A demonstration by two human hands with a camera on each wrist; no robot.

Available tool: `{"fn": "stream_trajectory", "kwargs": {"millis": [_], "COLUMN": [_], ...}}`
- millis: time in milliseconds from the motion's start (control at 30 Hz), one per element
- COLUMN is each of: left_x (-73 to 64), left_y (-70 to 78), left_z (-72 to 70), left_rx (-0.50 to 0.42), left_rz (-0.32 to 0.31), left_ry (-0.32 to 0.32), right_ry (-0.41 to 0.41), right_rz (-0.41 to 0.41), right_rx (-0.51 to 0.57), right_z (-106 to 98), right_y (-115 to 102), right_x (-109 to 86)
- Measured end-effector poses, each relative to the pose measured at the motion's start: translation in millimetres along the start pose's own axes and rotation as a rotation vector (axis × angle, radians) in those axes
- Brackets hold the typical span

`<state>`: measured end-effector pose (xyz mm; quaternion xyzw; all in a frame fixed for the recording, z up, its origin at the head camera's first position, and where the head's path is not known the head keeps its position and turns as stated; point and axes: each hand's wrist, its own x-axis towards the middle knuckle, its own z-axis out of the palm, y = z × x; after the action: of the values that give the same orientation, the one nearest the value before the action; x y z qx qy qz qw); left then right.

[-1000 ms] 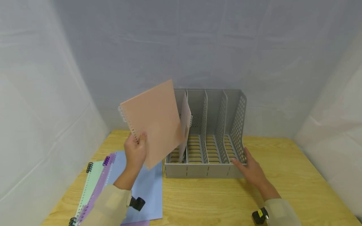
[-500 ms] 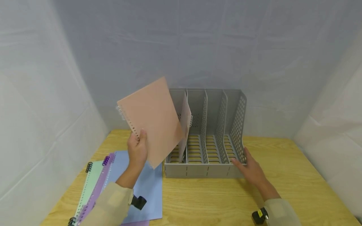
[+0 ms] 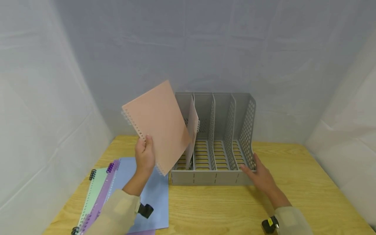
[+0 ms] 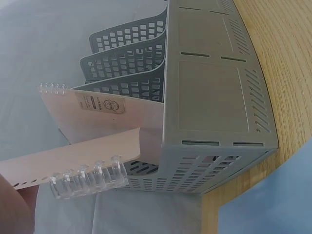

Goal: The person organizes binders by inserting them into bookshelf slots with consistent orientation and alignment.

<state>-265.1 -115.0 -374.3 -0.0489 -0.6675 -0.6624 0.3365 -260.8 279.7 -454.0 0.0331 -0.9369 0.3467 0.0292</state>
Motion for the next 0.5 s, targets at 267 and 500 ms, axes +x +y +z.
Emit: {"fn": "stream_trajectory", "kwargs": {"millis": [267,500], "left_x": [-0.1,-1.3], "left_y": [0.8,0.9], "left_z": [5.2,10.7], "left_rx": [0.043,0.016], "left_rz": [-0.032,-0.033], "left_ry": [0.016,-0.011], "right_ry": [0.001,-0.001], "right_rz": [0.003,0.000], "right_rx": [-0.001,-0.002], "right_z": [1.0,0.6], "right_y": [0.8,0.3], "right_x": [0.6,0.2]}}
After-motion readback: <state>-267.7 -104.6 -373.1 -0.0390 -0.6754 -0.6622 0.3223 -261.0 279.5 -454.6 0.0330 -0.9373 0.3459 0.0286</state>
